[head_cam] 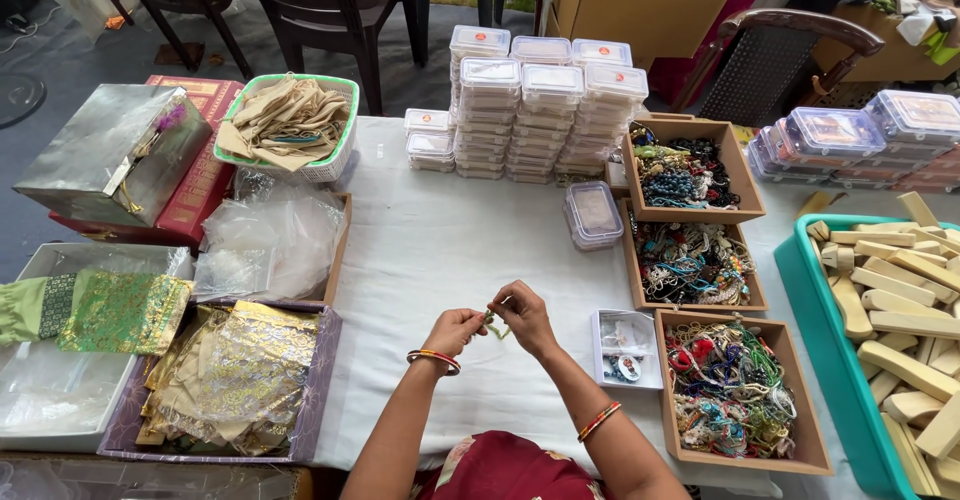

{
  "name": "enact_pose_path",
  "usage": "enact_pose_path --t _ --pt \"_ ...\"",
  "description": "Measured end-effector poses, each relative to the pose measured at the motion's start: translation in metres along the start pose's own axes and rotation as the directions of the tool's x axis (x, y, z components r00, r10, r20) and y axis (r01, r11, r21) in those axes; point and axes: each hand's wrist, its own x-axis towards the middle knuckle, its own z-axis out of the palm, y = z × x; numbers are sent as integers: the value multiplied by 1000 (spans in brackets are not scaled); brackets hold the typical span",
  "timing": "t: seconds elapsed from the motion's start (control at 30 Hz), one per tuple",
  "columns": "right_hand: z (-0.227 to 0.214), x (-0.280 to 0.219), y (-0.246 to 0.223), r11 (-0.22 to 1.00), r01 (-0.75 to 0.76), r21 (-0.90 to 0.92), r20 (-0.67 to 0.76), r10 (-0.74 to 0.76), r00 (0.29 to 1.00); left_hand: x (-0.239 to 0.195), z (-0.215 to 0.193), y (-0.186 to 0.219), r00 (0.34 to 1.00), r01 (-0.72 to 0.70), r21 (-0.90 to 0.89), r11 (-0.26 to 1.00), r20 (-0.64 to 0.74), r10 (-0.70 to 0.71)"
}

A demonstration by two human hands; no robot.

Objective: The person straightens a green beaded necklace on a white table, then folds it and places it into a small plastic bag. They then place the bagged necklace into a beige cloth pouch, fold the pouch closed, and place it into a small clear plastic container.

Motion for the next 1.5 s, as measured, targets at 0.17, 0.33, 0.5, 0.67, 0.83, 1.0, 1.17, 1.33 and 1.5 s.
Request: enact_pose_path --t 0.17,0.33,0.5,0.67,0.83,1.0,1.17,1.33,1.5 --pt "9 -10 30 818 -395 419 88 396 914 0 6 -5 967 127 -436 891 256 -13" --pt "34 -31 53 712 -370 597 69 414 908 3 21 7 950 184 -745 641 302 78" --pt "31 -40 2 585 -533 612 200 537 819 -5 18 23 916 -348 -414 841 -343 210" --pt "7 -23 -1 963 -238 130 198 210 958 -17 9 19 847 -324 248 913 -353 397" --pt "-11 0 -7 995 5 102 105 -16 994 -22 12 20 992 -79 153 985 -85 93" --pt "-11 -3 26 750 -370 549 201 311 929 -28 14 25 963 148 -407 901 265 -38" --pt "6 -22 39 529 -422 736 190 437 879 -22 16 26 970 126 -648 751 238 42" --pt "18 -40 31 466 -485 740 214 521 826 -11 17 23 991 -135 -655 744 -89 102" --pt "10 -37 -18 970 -188 156 195 156 968 -24 21 30 885 -329 -51 943 -366 289"
